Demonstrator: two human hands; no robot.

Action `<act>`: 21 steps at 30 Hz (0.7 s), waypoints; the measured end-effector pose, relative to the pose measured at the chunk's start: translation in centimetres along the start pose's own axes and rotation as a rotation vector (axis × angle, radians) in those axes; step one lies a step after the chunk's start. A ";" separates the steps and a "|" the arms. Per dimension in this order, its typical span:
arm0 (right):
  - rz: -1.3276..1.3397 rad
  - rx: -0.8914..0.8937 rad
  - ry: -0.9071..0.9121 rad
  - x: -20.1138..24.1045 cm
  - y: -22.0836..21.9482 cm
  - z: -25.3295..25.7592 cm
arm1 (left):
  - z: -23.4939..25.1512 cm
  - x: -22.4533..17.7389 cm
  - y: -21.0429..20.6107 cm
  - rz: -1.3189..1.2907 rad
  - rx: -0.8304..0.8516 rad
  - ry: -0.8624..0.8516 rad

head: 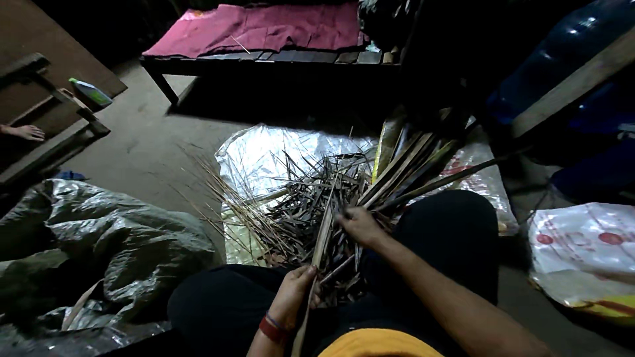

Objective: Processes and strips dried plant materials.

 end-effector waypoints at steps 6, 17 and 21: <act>-0.576 0.299 0.270 1.5 -6.1 -5.3 | 0.0 1.1 -1.5 -0.334 0.043 0.205; -0.753 0.048 0.006 -0.1 -0.9 0.0 | -1.8 1.8 -2.0 -0.311 0.139 0.167; -0.737 -0.051 -0.159 -1.9 2.5 3.6 | -2.1 1.8 -1.7 -0.272 0.131 0.151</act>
Point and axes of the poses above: each hand's wrist, its own z-axis towards the middle knuckle, its own y-axis out of the back of the hand, x = y × z, the point moved 10 cm from there along z, towards the middle knuckle, and after that the axes turned 13 degrees about -x, right-handed, at the moved point
